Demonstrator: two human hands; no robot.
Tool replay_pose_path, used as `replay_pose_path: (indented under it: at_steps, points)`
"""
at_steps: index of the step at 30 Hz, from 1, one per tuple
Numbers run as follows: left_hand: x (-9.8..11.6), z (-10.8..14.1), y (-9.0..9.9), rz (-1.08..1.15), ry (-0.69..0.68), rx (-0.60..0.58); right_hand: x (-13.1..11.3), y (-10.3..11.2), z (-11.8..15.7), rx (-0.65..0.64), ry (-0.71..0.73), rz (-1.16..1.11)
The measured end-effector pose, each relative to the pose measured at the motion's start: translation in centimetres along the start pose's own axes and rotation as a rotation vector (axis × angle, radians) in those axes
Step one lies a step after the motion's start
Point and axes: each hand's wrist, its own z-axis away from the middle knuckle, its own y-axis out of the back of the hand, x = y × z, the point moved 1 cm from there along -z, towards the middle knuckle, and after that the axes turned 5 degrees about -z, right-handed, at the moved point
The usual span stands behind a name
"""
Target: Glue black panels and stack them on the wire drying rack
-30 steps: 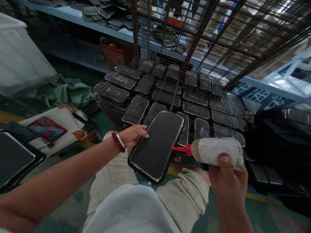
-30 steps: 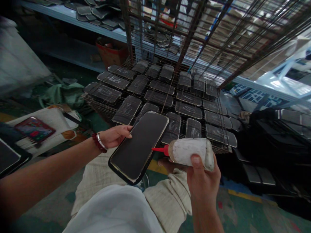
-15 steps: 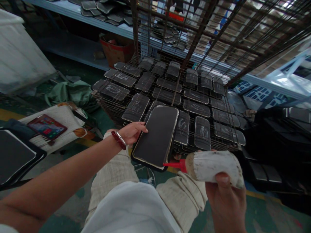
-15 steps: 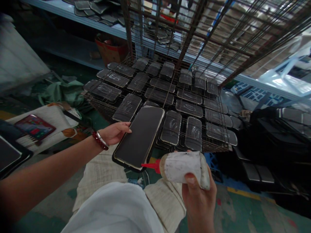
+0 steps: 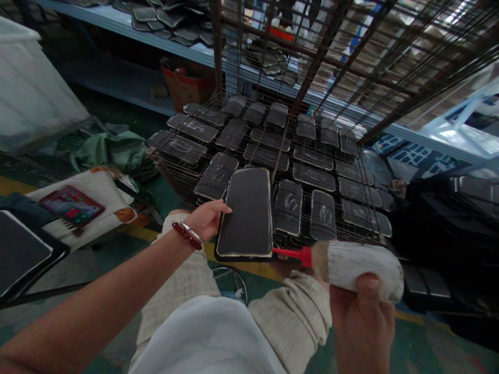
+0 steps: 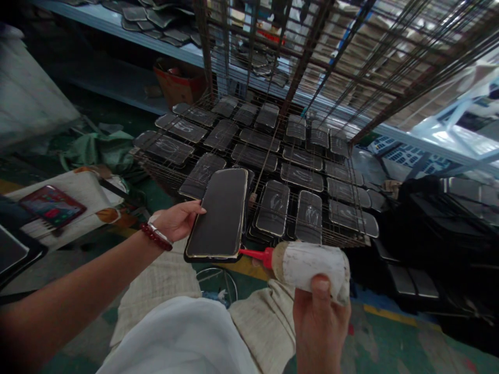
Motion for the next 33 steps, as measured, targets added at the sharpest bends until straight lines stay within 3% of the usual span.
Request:
replay_pose_path:
  at_steps: [4, 7, 10, 12, 18, 22, 27, 33]
  points:
    - [-0.8, 0.1, 0.0, 0.029, -0.034, 0.021, 0.8, 0.3, 0.5, 0.076, 0.011, 0.028]
    - [-1.8, 0.1, 0.1, 0.049, -0.092, 0.053, 1.8, -0.1, 1.7, 0.131, -0.130, 0.009]
    - [-2.6, 0.4, -0.3, 0.029, -0.117, 0.050, 2.5, -1.5, 2.0, 0.075, -0.309, -0.107]
    - [-3.1, 0.9, -0.8, -0.010, -0.104, 0.024, 2.3, -2.6, 1.2, 0.019, -0.330, -0.197]
    - [-4.4, 3.1, -2.6, -0.124, -0.003, -0.119, 1.8, -3.8, -3.4, -0.089, -0.028, -0.127]
    - [-4.6, 3.9, -3.2, -0.160, 0.057, -0.193, 2.2, -3.6, -4.8, -0.163, 0.064, -0.046]
    - [-4.4, 3.9, -3.2, -0.191, 0.093, -0.261, 2.0, -3.1, -6.0, -0.212, 0.208, 0.217]
    - [-4.1, 3.7, -2.9, -0.235, 0.128, -0.306, 1.5, -3.5, -7.3, -0.267, 0.239, 0.293]
